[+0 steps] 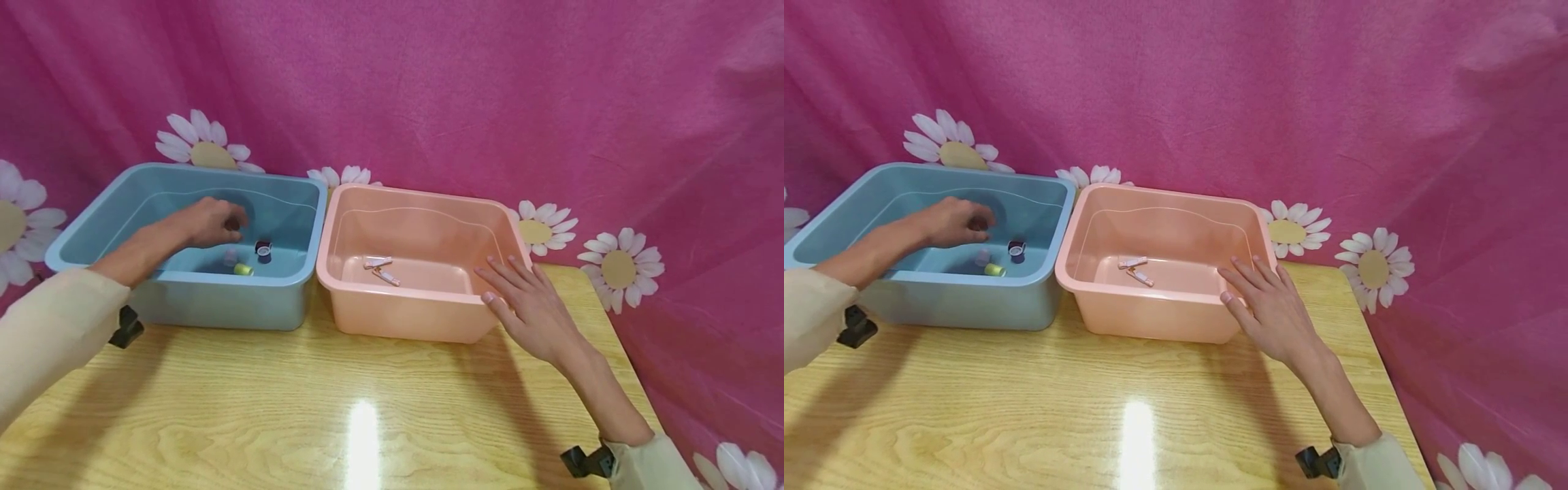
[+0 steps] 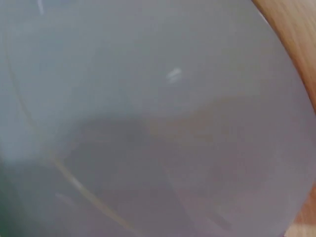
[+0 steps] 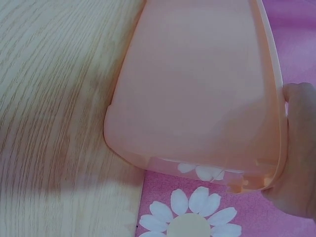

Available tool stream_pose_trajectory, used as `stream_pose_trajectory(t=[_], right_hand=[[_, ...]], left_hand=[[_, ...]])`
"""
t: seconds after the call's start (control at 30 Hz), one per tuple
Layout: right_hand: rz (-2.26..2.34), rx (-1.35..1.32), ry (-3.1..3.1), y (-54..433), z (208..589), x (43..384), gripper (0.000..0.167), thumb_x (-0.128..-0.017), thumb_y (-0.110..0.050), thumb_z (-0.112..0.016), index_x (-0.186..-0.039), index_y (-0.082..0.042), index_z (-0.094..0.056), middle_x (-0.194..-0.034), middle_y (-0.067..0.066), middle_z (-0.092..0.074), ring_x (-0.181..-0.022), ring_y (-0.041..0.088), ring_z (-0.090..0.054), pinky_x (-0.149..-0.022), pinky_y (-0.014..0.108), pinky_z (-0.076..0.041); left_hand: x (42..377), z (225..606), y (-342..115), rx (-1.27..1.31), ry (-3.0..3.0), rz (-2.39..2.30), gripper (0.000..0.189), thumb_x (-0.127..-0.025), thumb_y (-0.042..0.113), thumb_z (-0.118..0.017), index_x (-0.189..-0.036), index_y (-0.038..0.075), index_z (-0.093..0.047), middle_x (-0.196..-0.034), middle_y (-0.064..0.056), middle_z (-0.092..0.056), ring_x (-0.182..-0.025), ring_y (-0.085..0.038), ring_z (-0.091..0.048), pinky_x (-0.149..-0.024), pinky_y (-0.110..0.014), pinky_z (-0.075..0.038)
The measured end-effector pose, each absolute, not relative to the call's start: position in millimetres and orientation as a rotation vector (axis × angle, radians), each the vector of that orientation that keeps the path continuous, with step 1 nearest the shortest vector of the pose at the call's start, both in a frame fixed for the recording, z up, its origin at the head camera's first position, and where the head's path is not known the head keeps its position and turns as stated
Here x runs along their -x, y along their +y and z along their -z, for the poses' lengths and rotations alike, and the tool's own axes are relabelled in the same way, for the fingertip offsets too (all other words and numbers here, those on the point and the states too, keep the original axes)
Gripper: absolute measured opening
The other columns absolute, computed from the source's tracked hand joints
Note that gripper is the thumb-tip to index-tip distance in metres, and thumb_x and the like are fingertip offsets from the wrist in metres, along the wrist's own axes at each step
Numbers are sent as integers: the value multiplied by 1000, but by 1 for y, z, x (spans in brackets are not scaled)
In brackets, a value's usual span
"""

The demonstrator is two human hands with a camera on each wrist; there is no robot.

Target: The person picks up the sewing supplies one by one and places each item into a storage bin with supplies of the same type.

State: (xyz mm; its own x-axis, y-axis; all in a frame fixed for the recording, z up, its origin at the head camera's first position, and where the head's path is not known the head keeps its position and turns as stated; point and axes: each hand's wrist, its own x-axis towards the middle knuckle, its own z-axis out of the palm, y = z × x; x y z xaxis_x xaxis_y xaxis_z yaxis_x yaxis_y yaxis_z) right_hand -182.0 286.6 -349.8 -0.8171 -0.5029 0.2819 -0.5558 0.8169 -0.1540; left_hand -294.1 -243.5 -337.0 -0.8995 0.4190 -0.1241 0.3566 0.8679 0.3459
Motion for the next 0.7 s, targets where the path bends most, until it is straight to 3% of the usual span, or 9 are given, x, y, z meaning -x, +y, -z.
stream_pose_trajectory(t=[0.3,0.7], right_hand=[[-309,-828,-2809,290,345,183,50,-106,-38,-45,-150,-15,-47,-156,12,-38,-144,42,-27,-115,62,-12],[-390,-808,-2803,297,342,188,53,-103,-38,-52,-150,-15,-47,-155,13,-39,-143,41,-30,-115,60,-15]], left_hand=[[279,312,-227,-483,3003,-419,54,-93,20,-69,-137,-5,-50,-121,-30,-60,-107,-45,-60,-86,-61,-50],[235,283,-189,-454,3228,-445,57,-97,31,-61,-147,7,-45,-135,-23,-56,-117,-44,-56,-83,-66,-47]])
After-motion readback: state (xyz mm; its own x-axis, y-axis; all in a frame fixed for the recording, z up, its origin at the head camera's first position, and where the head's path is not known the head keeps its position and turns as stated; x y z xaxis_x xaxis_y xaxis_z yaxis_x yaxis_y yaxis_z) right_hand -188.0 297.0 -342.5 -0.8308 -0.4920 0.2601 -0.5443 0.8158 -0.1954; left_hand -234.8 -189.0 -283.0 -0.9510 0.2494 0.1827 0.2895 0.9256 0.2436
